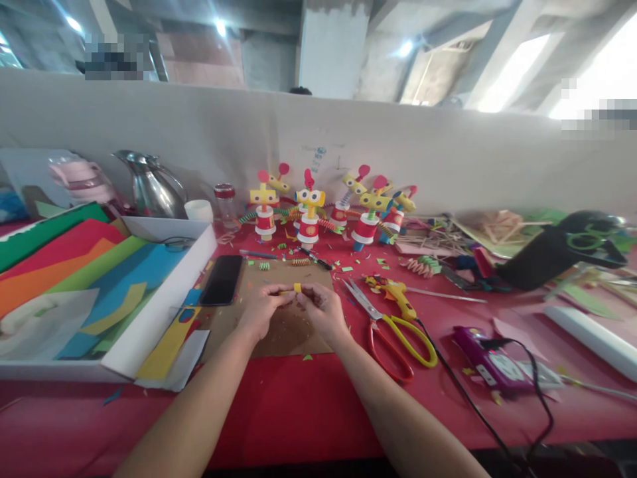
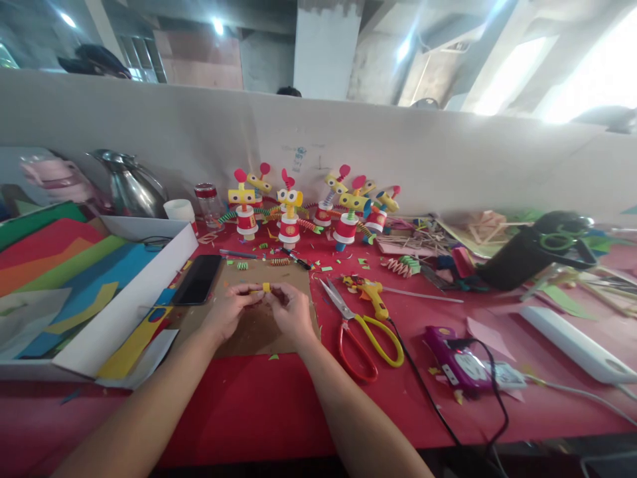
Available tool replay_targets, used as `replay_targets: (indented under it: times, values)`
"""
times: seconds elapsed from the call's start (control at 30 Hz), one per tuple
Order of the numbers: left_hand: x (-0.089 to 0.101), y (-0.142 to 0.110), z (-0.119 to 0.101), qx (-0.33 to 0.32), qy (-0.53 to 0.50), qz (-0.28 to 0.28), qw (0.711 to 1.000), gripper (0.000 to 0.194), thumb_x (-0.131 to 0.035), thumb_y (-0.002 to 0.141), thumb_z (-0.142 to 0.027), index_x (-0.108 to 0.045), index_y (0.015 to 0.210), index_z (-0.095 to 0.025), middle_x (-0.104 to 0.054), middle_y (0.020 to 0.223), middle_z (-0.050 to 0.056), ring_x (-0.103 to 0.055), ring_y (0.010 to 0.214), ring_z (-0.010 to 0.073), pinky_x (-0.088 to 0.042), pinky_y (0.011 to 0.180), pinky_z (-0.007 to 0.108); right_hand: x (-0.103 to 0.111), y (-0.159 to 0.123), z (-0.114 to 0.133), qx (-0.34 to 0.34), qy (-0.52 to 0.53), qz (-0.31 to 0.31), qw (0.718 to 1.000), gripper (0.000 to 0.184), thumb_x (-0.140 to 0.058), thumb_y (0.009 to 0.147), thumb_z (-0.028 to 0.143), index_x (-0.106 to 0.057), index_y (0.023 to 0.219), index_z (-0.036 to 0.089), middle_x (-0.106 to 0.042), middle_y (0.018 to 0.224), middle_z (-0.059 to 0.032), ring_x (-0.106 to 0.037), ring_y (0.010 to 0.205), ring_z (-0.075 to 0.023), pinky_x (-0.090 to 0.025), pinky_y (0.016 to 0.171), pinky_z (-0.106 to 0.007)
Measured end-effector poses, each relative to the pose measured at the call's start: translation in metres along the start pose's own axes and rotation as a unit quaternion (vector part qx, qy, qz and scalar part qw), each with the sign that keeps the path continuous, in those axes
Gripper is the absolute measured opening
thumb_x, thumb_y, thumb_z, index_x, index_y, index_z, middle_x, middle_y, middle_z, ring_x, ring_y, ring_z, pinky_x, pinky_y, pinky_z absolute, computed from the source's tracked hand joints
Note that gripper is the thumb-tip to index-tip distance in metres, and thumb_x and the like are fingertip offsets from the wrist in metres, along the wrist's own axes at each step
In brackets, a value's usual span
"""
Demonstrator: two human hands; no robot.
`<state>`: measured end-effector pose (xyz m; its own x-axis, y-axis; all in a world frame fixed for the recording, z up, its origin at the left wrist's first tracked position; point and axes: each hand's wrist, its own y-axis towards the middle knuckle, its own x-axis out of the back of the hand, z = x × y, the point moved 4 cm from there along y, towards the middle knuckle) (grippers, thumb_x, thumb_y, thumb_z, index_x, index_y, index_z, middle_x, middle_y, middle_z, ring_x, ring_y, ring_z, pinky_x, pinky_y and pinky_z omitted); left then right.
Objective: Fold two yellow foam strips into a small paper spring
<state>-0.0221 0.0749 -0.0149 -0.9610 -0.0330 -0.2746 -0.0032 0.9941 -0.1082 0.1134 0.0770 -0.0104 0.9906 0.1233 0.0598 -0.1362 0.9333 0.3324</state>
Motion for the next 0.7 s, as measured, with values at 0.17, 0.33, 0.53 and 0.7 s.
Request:
replay_targets:
  times: [0.17, 0.33, 0.53, 0.7]
  values:
    - [-0.0053, -0.0046, -0.0027, 0.013, -0.033, -0.003, 0.999, 0.026, -0.081, 0.057, -0.028, -0.075, 0.078, -0.014, -0.070, 0.071, 0.005, -0.058, 0.063, 0.0110, -0.043, 0.065, 0.024, 0.0012, 0.0006, -0.0001, -0.020, 0.034, -0.026, 0.999, 0.018, -0.065, 0.076, 0.032, -0.069, 0.086, 0.018, -0.069, 0.078, -0.0047, -0.062, 0.068, -0.0165, -0.049, 0.062, -0.027]
    - [-0.0038, -0.0030, -0.0017, 0.034, -0.099, -0.024, 0.994, 0.023, -0.081, 0.059, -0.026, -0.071, 0.075, -0.013, -0.069, 0.069, 0.005, -0.062, 0.062, 0.0122, -0.046, 0.060, 0.023, 0.0047, 0.0029, 0.0009, -0.061, 0.086, -0.050, 0.993, 0.019, -0.067, 0.072, 0.034, -0.069, 0.081, 0.017, -0.066, 0.071, -0.0022, -0.058, 0.063, -0.0142, -0.047, 0.060, -0.026]
    - [-0.0037, -0.0017, 0.0011, 0.090, -0.192, -0.035, 0.977, 0.008, -0.067, 0.075, -0.019, -0.071, 0.077, -0.012, -0.069, 0.071, 0.005, -0.060, 0.059, 0.0092, -0.049, 0.060, 0.020, 0.0020, 0.0033, -0.0027, -0.131, 0.209, -0.049, 0.968, 0.022, -0.074, 0.063, 0.034, -0.069, 0.076, 0.017, -0.064, 0.071, -0.0003, -0.054, 0.058, -0.0111, -0.045, 0.060, -0.025]
    - [-0.0086, -0.0034, 0.0038, 0.069, -0.172, 0.010, 0.983, 0.025, -0.067, 0.063, 0.000, -0.072, 0.082, -0.014, -0.071, 0.076, 0.003, -0.062, 0.063, 0.0092, -0.049, 0.063, 0.019, -0.0019, 0.0015, -0.0052, -0.149, 0.238, -0.045, 0.959, 0.020, -0.077, 0.061, 0.031, -0.070, 0.074, 0.018, -0.064, 0.070, 0.0007, -0.053, 0.058, -0.0105, -0.045, 0.061, -0.025]
